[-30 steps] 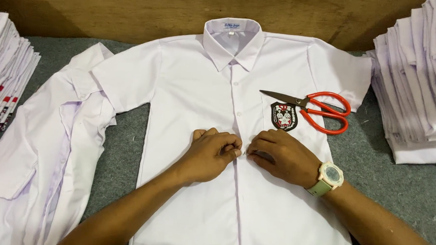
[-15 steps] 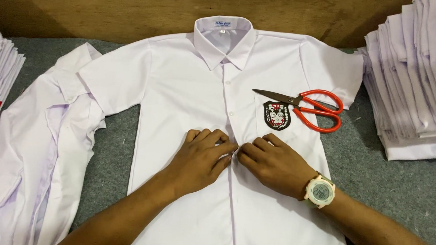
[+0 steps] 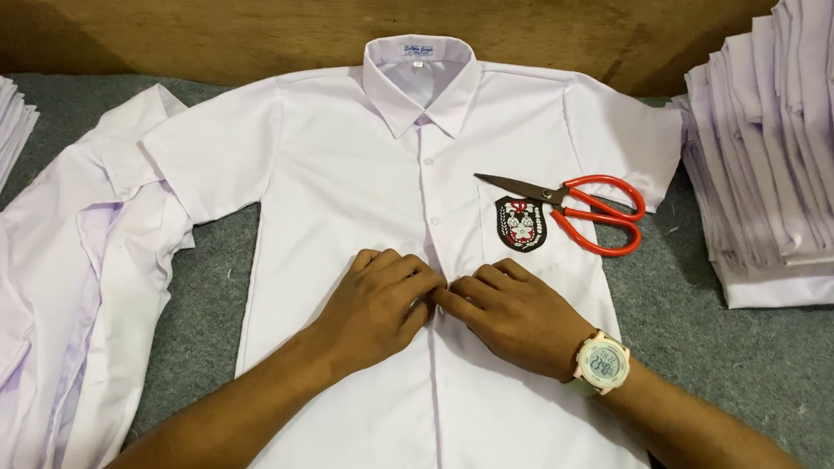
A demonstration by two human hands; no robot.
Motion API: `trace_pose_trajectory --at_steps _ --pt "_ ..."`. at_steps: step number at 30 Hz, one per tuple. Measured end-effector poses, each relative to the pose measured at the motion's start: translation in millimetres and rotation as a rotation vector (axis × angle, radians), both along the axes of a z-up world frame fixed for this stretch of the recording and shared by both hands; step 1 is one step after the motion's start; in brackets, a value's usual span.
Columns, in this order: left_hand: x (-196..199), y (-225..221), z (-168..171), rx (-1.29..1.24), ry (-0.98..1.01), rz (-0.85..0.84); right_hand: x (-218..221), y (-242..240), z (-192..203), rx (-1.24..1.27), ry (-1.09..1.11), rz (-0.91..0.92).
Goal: Trimming loose threads, buttoning, and folding a white shirt
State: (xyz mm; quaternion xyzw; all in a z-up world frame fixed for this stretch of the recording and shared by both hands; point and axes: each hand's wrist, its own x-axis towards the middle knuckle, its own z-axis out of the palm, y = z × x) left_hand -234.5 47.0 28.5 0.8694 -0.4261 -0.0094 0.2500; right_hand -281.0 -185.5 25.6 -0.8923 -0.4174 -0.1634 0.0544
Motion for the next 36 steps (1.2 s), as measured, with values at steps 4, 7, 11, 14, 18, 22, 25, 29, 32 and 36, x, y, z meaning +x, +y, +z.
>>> trace_pose_trajectory --at_steps 4,7,11,14,18,22,25,29,32,36 --pt "-2.0 -1.0 8.6 0.005 -0.021 0.02 6.5 -3.9 -9.6 0.066 0.007 0.025" --pt "-6.2 -0.1 9.9 0.008 0.006 0.048 6.7 -5.7 -15.6 0.132 0.025 0.021" --pt "-4.7 0.7 12.7 0.004 0.05 0.06 7.3 -5.2 0.1 0.294 0.195 0.002" --pt "-4.9 -0.5 9.8 -0.005 0.011 0.067 10.2 -5.2 3.1 0.397 0.329 -0.048" --pt "-4.1 -1.6 7.3 -0.046 0.005 0.039 8.2 -5.4 -1.1 0.434 0.379 -0.096" --pt "-4.8 -0.3 7.3 0.0 -0.025 0.079 1.3 3.4 1.7 0.387 0.342 -0.142" --pt "-3.8 -1.2 10.0 0.037 -0.018 0.105 -3.1 9.3 5.2 0.39 0.377 -0.222" --pt "-5.0 -4.2 11.4 0.053 0.003 0.114 -0.9 7.5 12.6 0.471 0.624 -0.411" --pt "-6.5 -3.6 8.1 -0.016 -0.019 0.109 3.4 6.7 9.4 0.529 0.716 -0.486" --pt "-13.6 -6.8 14.5 -0.057 -0.056 0.075 4.1 8.4 18.8 0.549 0.816 -0.537"
